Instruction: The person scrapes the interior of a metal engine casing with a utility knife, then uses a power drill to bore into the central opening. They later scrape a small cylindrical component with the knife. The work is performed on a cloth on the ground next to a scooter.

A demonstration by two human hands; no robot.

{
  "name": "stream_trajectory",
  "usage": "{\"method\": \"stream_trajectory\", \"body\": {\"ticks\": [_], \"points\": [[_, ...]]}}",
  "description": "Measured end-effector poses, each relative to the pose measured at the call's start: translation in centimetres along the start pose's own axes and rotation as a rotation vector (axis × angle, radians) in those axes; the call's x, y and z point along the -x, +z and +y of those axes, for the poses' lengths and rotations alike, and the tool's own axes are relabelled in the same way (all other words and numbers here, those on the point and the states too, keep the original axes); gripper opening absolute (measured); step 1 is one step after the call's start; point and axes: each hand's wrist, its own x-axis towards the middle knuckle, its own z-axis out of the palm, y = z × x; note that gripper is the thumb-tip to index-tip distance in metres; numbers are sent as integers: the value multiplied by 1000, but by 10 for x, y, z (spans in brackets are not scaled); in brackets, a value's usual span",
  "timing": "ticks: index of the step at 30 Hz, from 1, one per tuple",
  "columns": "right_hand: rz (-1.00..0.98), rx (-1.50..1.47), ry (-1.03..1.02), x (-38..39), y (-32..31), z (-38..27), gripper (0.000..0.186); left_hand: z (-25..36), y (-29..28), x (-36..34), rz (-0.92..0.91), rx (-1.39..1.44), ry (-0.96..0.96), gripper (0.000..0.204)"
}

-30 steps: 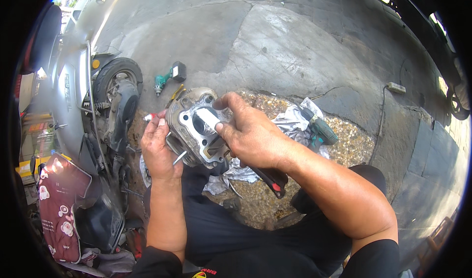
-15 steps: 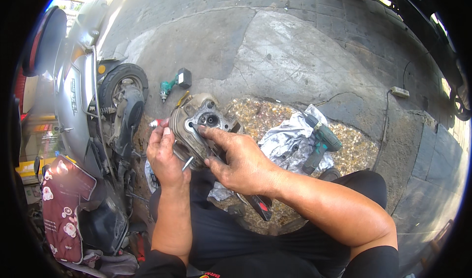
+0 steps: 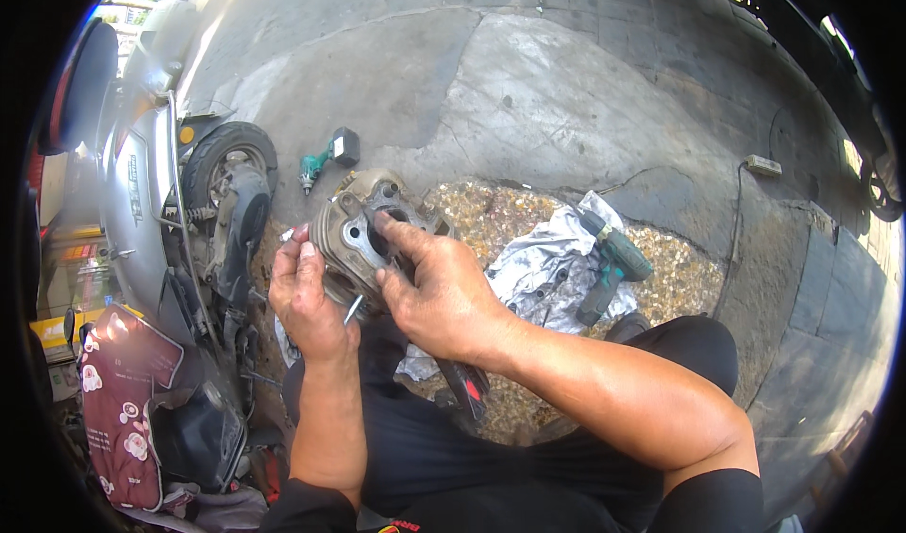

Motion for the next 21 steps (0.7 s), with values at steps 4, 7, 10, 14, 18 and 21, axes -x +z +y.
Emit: {"method": "stream_trajectory", "body": {"ticks": [4,7,10,14,18,21], "points": [[23,132,-101,-6,1,-1,51,0,0,1,-5,2,-5,25],[51,74,-5,-8,1,1,51,0,1,1,-4,-15,10,26],[110,122,-125,-6,5,5,52,1,1,0,-11,-37,16,27],[131,19,-6,-7,3,7,51,2,0,1,-23,-65,54,28],[45,133,-102,-13,-3,5,50,1,-1,1,-13,-57,38,28],[25,79,3,-12,-11,3,49,1,-2,-4,2,-44,-8,29]]}}
